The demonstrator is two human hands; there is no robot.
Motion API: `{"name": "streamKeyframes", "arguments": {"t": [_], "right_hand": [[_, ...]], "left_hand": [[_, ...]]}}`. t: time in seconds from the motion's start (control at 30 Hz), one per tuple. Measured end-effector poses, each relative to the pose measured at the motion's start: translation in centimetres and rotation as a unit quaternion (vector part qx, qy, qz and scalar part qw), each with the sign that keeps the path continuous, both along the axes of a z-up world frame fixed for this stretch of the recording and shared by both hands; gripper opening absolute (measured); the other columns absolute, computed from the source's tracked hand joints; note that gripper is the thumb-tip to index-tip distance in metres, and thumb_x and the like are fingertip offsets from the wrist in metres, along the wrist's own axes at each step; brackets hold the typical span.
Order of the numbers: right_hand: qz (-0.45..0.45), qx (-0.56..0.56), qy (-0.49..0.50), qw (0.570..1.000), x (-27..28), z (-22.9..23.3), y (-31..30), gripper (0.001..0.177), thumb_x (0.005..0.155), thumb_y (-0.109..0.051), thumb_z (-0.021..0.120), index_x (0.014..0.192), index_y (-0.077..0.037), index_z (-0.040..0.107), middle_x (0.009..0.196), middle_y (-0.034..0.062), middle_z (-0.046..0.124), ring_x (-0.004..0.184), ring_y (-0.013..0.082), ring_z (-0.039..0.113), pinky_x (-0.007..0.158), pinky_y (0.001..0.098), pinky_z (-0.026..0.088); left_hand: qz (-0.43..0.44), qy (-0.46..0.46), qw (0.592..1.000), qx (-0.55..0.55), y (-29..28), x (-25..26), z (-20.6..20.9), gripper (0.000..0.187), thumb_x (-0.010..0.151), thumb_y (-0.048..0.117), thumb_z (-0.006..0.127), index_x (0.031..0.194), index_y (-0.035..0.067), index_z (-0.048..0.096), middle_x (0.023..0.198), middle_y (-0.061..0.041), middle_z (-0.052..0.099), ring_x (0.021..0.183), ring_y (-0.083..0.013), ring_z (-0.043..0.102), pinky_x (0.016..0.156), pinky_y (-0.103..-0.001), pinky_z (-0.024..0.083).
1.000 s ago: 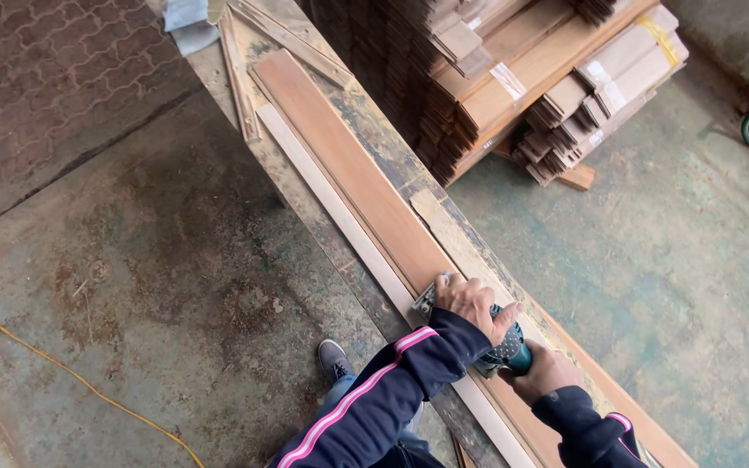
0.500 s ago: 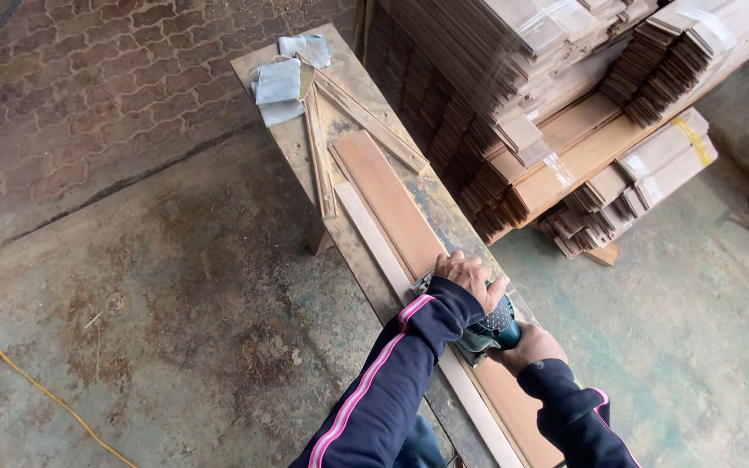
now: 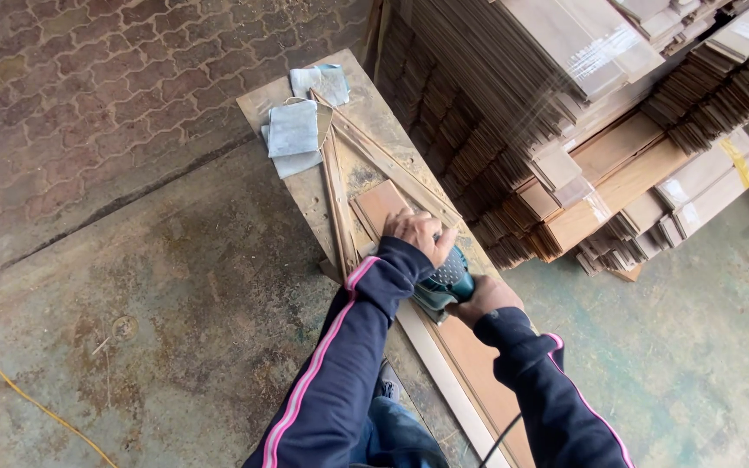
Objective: Sanding wooden planks using an orbital sander.
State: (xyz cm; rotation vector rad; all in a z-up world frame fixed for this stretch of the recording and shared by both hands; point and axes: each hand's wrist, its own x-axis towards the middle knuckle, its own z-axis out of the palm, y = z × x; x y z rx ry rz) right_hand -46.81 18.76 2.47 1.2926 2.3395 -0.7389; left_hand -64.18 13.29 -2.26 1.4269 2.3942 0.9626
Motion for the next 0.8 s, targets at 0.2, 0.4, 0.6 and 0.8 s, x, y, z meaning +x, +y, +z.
{"name": "streamKeyframes", "arguments": {"t": [0.2, 0.4, 0.6, 0.8], "right_hand": [[-0.002, -0.015, 0.014, 1.000, -9.0, 0.9, 1.4, 0.048, 0.069, -0.038, 0.085, 0.111, -0.017, 0.077, 0.094, 0.0140, 0.078, 0.087, 0.0309, 0.076, 0.082, 0.0424, 0.059], [-0.030, -0.011, 0.026, 0.999, -14.3, 2.2, 1.2, 0.050, 0.069, -0.036, 0.083, 0.116, -0.021, 0.076, 0.097, 0.0143, 0.077, 0.089, 0.0317, 0.075, 0.084, 0.0445, 0.058], [-0.072, -0.053, 0.012, 0.996, -12.1, 2.7, 0.2, 0.038, 0.075, -0.033, 0.076, 0.105, -0.011, 0.073, 0.097, 0.0163, 0.075, 0.090, 0.0327, 0.075, 0.084, 0.0443, 0.059], [-0.103, -0.052, 0.075, 0.990, 0.0, 1.6, -3.7, 0.029, 0.076, -0.024, 0.072, 0.101, -0.009, 0.072, 0.092, 0.0179, 0.075, 0.089, 0.0345, 0.075, 0.082, 0.0450, 0.059]], "left_hand": [[-0.013, 0.005, 1.000, 0.010, 1.3, -9.2, 0.3, 0.041, 0.091, 0.047, 0.065, 0.074, 0.011, 0.074, 0.084, -0.010, 0.074, 0.083, -0.0328, 0.065, 0.083, -0.048, 0.047], [-0.052, 0.062, 0.993, 0.083, 2.2, -14.6, 0.7, 0.028, 0.093, 0.036, 0.068, 0.079, 0.013, 0.076, 0.085, -0.012, 0.075, 0.083, -0.0357, 0.067, 0.079, -0.050, 0.049], [-0.160, 0.077, 0.981, 0.076, 0.7, -13.6, 1.9, 0.027, 0.106, 0.025, 0.064, 0.091, 0.005, 0.072, 0.093, -0.015, 0.071, 0.085, -0.0377, 0.062, 0.084, -0.047, 0.048], [-0.157, 0.068, 0.984, -0.039, -1.8, -2.6, 1.8, 0.041, 0.112, 0.028, 0.060, 0.079, 0.004, 0.069, 0.078, -0.010, 0.067, 0.076, -0.0300, 0.055, 0.078, -0.045, 0.043]]}}
